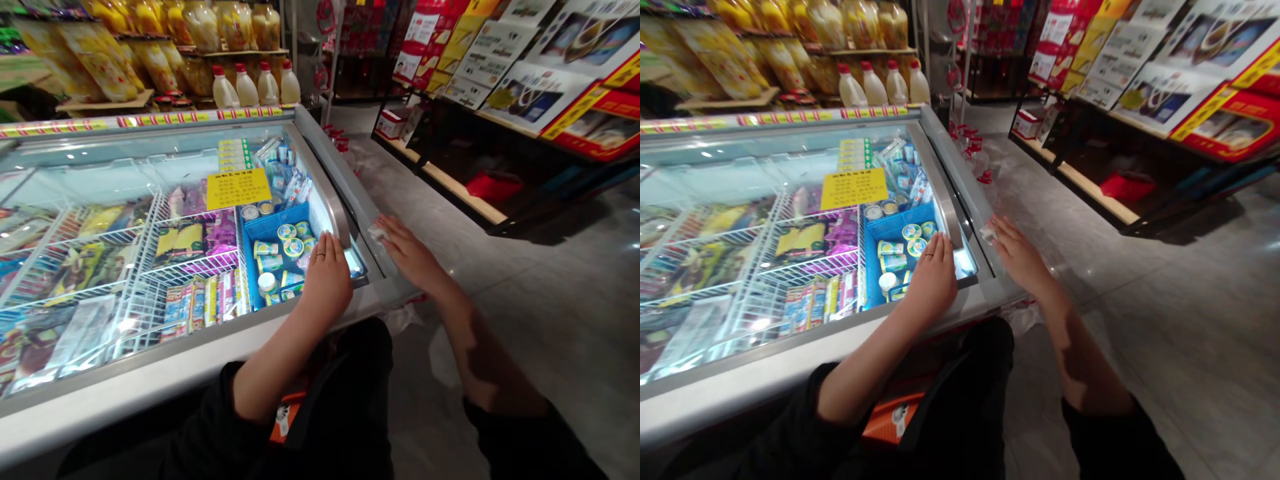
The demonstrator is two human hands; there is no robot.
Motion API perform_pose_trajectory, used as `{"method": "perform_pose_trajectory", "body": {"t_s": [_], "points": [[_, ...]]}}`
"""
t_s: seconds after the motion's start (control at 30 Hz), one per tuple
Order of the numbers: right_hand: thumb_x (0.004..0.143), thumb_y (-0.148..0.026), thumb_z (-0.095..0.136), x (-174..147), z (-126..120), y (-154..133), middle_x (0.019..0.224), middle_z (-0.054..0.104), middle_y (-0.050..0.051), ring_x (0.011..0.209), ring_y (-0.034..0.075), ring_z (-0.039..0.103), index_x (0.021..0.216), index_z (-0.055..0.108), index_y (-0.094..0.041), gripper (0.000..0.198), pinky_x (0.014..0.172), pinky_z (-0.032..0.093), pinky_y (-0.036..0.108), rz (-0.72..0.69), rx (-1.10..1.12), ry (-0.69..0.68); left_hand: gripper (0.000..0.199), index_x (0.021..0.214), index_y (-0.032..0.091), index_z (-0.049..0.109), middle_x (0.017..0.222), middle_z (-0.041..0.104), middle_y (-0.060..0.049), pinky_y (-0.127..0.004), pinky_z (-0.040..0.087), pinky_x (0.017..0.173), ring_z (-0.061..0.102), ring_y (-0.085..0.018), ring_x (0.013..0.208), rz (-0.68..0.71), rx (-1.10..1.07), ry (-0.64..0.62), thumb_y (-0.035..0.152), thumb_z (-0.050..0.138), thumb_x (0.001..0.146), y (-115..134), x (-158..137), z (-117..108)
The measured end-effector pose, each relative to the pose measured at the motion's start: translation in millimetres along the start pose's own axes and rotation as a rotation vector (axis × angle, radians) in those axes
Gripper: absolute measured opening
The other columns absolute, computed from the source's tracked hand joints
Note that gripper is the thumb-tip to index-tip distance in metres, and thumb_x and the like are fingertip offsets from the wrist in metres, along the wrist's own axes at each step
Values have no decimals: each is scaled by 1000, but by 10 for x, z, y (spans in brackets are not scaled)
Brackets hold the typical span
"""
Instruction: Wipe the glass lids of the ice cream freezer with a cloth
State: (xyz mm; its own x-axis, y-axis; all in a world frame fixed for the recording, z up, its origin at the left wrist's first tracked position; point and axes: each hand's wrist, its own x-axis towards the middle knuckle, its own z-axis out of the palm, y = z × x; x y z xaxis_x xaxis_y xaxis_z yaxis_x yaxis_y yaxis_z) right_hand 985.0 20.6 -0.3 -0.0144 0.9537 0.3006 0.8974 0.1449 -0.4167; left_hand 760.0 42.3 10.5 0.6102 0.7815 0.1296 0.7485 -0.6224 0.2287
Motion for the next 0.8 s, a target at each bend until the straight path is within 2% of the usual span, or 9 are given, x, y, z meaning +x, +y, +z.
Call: {"method": "perform_pose_trajectory", "body": {"t_s": [0.07, 0.13, 0.27, 0.37, 0.43, 0.6, 0.8], "points": [[106, -24, 42, 259, 80, -54, 167, 49, 8, 161, 28, 34, 155, 58, -20, 52, 132, 32, 57, -74, -43, -45, 65, 158, -13, 36, 167, 35, -34, -49, 29, 133, 26, -37, 162, 5, -18, 12, 5, 43, 96, -27, -8, 24], [103, -19, 44, 374, 117, -148, 162, 55, 8, 159, 29, 37, 148, 65, -20, 49, 131, 34, 58, -168, -93, -93, 64, 158, -9, 38, 167, 36, -32, -50, 32, 132, 27, -36, 162, 18, -55, 36, 5, 43, 96, -70, -30, 44], [102, -15, 44, 186, 48, -221, 153, 65, 6, 154, 27, 47, 142, 70, -25, 49, 128, 40, 58, -277, -87, -169, 62, 159, -3, 39, 169, 37, -28, -52, 34, 132, 27, -34, 163, 1, -181, 53, 10, 44, 99, -141, -45, 36], [104, -15, 40, 20, 1, -166, 155, 63, 4, 155, 25, 45, 145, 68, -26, 51, 128, 40, 56, -281, -58, -168, 64, 161, -3, 35, 171, 34, -28, -51, 33, 133, 26, -33, 163, -50, -299, 66, 12, 45, 99, -152, 82, 9], [105, -17, 39, 35, 26, -136, 160, 58, 4, 157, 25, 42, 148, 65, -25, 51, 129, 39, 55, -256, -52, -129, 66, 162, 0, 33, 171, 35, -27, -52, 32, 133, 27, -32, 163, -102, -382, 110, 12, 45, 98, -144, 229, 12], [105, -18, 40, 453, 203, -108, 165, 52, 7, 158, 25, 40, 151, 61, -24, 51, 130, 37, 54, -210, -43, -54, 66, 165, 13, 34, 169, 41, -18, -56, 37, 130, 34, -30, 160, -232, -493, 251, 11, 46, 99, -160, 463, 127], [102, -15, 42, 1021, 326, -68, 164, 52, 9, 157, 26, 41, 152, 59, -21, 53, 130, 36, 56, -224, -13, -8, 71, 166, 14, 36, 169, 41, -14, -53, 40, 129, 37, -28, 158, -163, -434, 228, 4, 48, 98, -303, 365, 203]]}}
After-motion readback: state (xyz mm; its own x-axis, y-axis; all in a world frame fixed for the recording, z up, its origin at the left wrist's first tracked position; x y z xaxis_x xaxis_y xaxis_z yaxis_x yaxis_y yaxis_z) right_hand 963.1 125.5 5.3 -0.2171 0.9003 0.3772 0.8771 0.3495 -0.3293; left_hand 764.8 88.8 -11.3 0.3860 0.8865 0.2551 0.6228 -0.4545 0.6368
